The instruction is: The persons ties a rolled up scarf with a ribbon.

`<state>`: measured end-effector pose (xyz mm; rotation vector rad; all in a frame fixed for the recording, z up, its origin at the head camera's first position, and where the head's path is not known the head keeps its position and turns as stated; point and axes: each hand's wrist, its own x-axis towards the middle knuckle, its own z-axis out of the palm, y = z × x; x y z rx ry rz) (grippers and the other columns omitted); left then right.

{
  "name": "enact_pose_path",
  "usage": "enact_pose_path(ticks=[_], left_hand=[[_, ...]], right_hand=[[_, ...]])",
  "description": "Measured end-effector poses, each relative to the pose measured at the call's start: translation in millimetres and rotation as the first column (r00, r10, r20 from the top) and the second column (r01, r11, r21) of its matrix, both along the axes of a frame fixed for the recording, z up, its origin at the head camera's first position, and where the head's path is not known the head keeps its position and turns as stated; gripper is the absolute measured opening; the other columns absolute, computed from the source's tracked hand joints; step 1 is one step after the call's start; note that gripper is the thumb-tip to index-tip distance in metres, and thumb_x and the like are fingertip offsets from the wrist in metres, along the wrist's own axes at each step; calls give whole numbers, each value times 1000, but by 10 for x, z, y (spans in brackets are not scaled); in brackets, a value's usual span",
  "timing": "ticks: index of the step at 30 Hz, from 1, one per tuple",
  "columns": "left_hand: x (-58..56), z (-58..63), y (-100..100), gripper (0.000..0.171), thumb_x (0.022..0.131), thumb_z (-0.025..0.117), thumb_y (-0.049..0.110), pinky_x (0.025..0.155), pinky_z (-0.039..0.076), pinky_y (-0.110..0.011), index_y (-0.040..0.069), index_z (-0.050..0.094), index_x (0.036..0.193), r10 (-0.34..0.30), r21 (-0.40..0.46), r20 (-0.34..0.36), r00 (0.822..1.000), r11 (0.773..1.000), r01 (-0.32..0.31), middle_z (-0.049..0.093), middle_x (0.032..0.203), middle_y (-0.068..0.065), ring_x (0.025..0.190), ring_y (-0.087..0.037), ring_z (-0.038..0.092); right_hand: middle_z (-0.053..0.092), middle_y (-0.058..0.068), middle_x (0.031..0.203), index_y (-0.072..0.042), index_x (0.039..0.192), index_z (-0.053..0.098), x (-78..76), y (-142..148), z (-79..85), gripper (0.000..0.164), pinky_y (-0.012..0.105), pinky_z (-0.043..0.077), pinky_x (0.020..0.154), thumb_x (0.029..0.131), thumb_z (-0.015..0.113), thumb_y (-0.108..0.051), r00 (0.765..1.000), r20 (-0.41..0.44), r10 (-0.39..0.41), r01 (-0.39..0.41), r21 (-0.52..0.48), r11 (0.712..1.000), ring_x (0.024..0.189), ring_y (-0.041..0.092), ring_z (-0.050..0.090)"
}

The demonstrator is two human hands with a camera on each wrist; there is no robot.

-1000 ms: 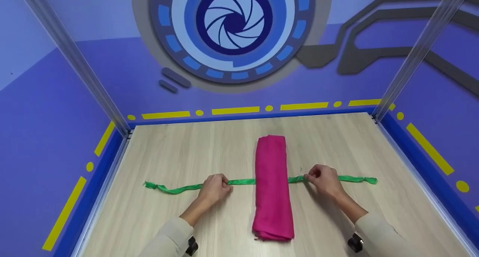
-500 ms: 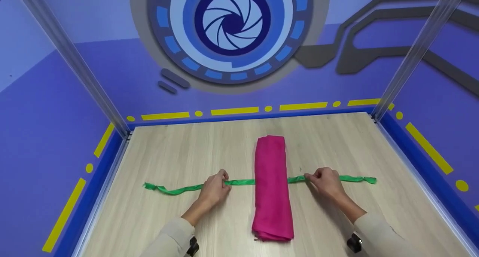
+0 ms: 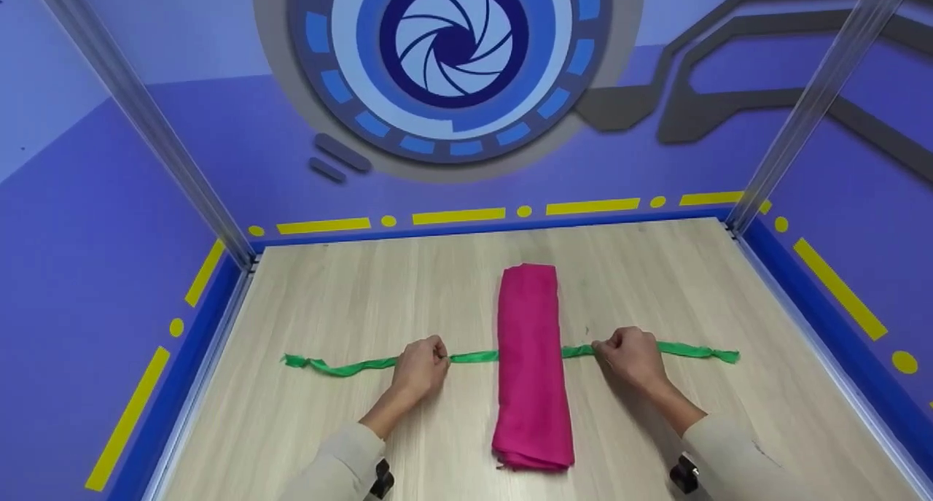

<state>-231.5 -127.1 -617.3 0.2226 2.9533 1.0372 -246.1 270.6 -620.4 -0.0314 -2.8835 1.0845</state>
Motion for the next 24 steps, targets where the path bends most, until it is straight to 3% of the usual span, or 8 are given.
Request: enact_pose_path(ticks=[8,15,20,24], left_hand=[[35,-27,-39,9,99,68,4,57,44,-27,8,68,91,7,28,-40,999,1000,-6,58,71,5,63,-9,52],[49,-1,-87,11,101,67,7,65,51,-28,10,70,91,-10,120,-39,999,993,15,64,81,3,73,-10,58],[21,32,-34,9,102,68,10,72,55,-28,12,72,94,10,173,-52,999,985,-1,67,86,5,80,-9,63],[-8,85,12,7,101,70,11,75,57,-28,12,74,96,24,249,-119,993,968,7,69,89,4,83,-10,66]], right_hand=[[60,1,72,-7,79,66,13,-27,2,15,31,45,61,94,68,-6,1000,-7,-4,4,-18,1000,67,17,54],[65,6,83,-5,89,70,-23,-98,82,9,32,48,67,97,67,-8,999,-24,-39,35,-146,989,78,21,58],[67,9,93,-3,98,71,-47,-113,118,8,27,49,71,101,68,-10,999,-10,-50,44,-317,948,86,20,59],[69,11,98,1,103,71,-56,-142,155,10,23,51,73,102,69,-9,999,-18,-35,24,-442,897,89,17,61]])
